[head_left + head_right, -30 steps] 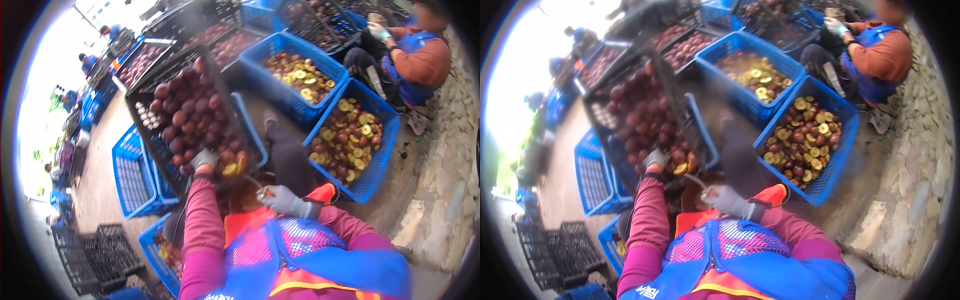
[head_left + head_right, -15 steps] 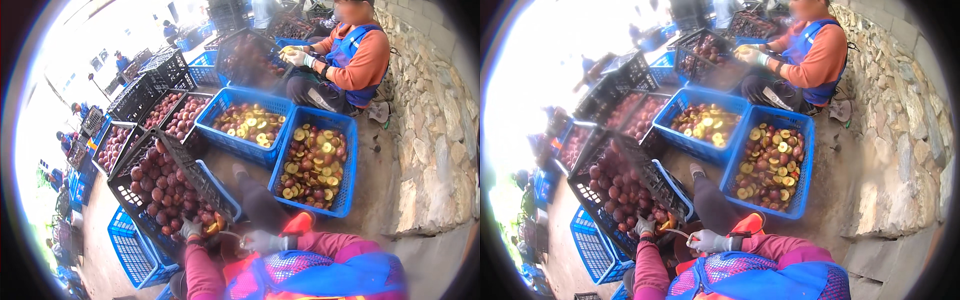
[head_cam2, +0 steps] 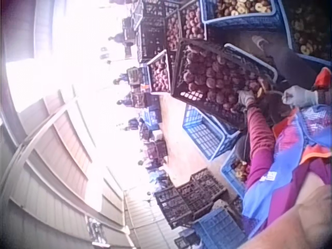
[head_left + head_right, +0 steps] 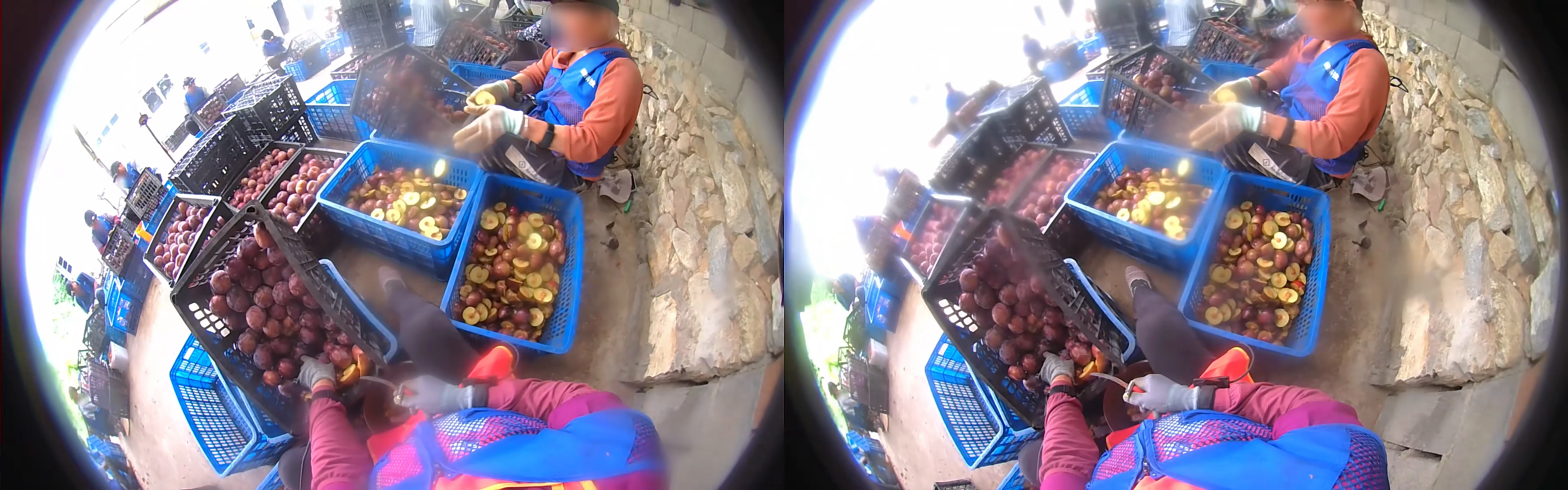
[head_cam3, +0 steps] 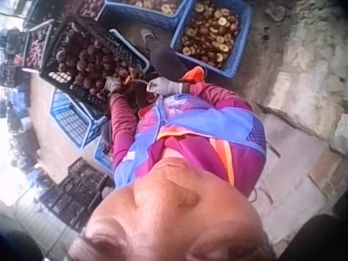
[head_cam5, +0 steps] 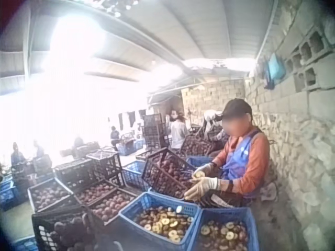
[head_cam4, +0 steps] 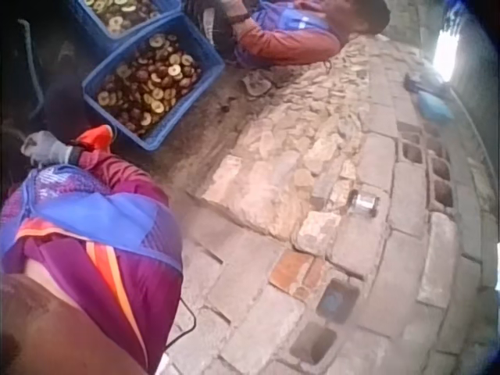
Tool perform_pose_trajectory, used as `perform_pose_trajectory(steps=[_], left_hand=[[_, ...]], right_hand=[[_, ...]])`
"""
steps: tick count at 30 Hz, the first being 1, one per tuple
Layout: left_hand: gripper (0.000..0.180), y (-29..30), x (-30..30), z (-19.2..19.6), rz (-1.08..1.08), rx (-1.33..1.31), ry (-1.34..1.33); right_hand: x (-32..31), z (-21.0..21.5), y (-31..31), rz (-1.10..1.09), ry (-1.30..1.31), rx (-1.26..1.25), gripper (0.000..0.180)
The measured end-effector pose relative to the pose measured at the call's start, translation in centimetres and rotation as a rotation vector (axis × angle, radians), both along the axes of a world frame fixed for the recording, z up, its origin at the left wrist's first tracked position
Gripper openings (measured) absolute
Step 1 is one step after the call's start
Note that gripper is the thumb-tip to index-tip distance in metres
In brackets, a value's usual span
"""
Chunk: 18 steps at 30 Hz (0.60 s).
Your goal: The recorder is using a knife to cut plums in half and place them into blue plastic crates for sorting.
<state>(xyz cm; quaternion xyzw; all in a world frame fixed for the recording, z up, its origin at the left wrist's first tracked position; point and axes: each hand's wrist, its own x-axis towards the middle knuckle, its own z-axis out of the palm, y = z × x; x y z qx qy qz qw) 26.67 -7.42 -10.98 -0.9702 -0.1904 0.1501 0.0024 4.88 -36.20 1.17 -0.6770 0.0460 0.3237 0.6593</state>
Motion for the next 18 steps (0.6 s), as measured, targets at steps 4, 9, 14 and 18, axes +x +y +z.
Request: perform_pose_trajectory(steps=[4,9,14,18], left_hand=[[0.102,0.5,-0.9,-0.1,-0.022,-0.055,-0.164],[0.097,3.5,-2.4,-0.6,-0.078,-0.189,-0.414],[0.091,5.2,-1.1,-0.5,-0.089,-0.06,-0.111],[0.086,6.2,-1.9,0.0,-0.044,-0.127,-0.051]], right_hand=[[0.0,0.8,0.0,0.002,-0.031,-0.03,0.038],[-0.6,0.2,0.3,-0.114,-0.197,-0.073,0.034],[0.7,0.9,2.8,-0.157,-0.222,-0.066,0.028],[0.5,2.7,4.8,-0.071,-0.206,-0.062,0.023]])
